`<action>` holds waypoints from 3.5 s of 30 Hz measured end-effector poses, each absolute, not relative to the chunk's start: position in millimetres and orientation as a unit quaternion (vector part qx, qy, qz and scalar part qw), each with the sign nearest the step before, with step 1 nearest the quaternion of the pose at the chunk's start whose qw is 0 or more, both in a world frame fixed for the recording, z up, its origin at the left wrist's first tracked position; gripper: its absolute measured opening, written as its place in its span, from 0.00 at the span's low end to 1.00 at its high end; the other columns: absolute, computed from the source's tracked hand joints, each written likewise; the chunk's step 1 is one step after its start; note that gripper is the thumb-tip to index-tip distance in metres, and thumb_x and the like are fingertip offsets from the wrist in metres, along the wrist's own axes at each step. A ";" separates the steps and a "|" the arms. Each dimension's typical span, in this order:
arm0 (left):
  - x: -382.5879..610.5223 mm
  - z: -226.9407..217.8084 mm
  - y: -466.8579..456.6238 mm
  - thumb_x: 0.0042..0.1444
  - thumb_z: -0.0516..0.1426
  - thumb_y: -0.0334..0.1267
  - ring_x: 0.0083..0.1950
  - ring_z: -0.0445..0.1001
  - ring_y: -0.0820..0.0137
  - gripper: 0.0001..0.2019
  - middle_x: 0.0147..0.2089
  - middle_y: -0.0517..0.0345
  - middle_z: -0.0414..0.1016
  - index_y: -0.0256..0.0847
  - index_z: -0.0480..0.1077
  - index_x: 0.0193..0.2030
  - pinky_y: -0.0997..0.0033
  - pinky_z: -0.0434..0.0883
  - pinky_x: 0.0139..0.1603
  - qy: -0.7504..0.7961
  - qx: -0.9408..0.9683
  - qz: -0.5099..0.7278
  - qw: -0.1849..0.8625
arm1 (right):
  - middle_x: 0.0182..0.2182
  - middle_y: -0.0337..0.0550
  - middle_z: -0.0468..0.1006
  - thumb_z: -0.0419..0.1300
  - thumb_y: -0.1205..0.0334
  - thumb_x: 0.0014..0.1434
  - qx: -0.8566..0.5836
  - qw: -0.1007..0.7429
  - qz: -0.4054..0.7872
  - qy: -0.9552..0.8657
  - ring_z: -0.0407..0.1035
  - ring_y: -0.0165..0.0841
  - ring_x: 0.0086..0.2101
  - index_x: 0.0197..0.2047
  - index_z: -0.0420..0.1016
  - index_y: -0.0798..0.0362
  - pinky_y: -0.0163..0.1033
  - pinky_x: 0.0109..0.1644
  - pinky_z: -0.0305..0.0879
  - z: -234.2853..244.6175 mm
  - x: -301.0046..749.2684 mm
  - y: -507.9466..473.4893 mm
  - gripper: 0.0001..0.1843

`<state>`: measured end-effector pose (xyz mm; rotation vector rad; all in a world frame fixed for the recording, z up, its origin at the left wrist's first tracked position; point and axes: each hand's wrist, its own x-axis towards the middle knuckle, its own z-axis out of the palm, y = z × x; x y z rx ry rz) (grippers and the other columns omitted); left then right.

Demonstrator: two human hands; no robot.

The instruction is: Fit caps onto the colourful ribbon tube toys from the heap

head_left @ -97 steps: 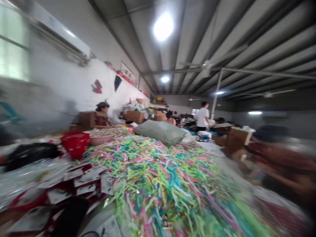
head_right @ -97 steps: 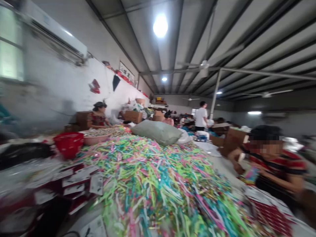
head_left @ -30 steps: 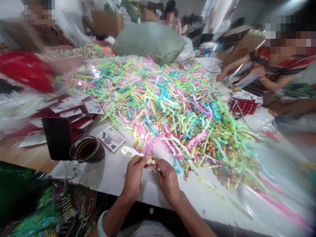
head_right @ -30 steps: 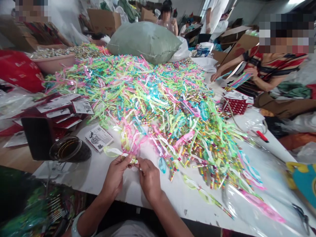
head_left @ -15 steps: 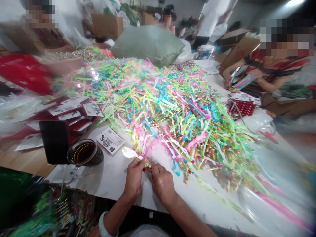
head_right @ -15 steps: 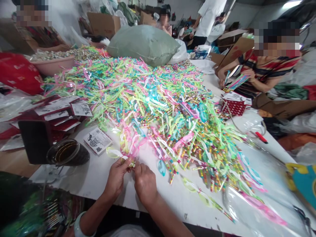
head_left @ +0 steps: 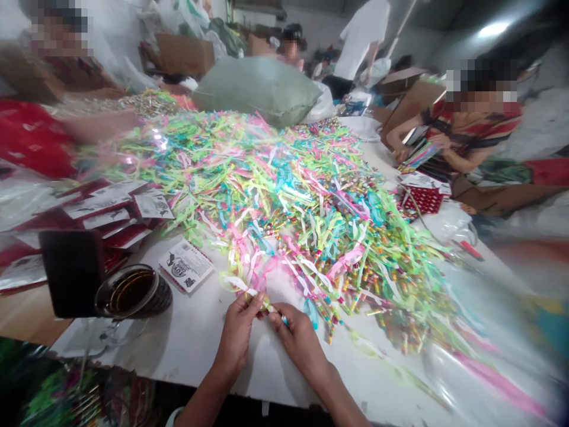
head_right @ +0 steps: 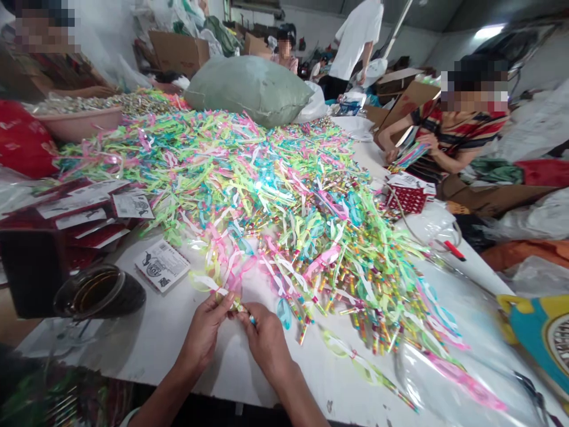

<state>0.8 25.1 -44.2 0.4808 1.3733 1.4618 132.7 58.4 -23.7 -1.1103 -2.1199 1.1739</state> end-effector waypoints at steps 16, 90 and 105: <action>-3.5 -37.6 51.4 0.53 0.58 0.44 0.52 0.65 0.54 0.16 0.48 0.47 0.70 0.42 0.69 0.48 0.52 0.61 0.54 0.694 0.512 0.460 0.212 | 0.43 0.53 0.74 0.51 0.55 0.62 -0.548 0.422 0.032 -0.722 0.68 0.42 0.45 0.53 0.68 0.52 0.50 0.49 0.66 -8.5 181.0 105.3 0.19; 7.9 -34.6 17.2 0.51 0.61 0.44 0.32 0.71 0.71 0.12 0.29 0.60 0.72 0.37 0.69 0.31 0.70 0.70 0.36 0.580 0.171 0.634 0.481 | 0.39 0.44 0.75 0.51 0.64 0.62 -0.441 0.349 0.315 -0.765 0.70 0.32 0.40 0.46 0.68 0.49 0.37 0.44 0.68 -54.3 131.9 31.4 0.09; 9.7 -35.3 17.1 0.56 0.57 0.46 0.35 0.70 0.70 0.12 0.31 0.60 0.70 0.38 0.66 0.33 0.70 0.67 0.41 0.552 0.200 0.626 0.514 | 0.32 0.41 0.77 0.53 0.57 0.62 -0.468 0.326 0.449 -0.688 0.71 0.30 0.32 0.38 0.72 0.51 0.35 0.39 0.69 -44.1 131.0 45.6 0.10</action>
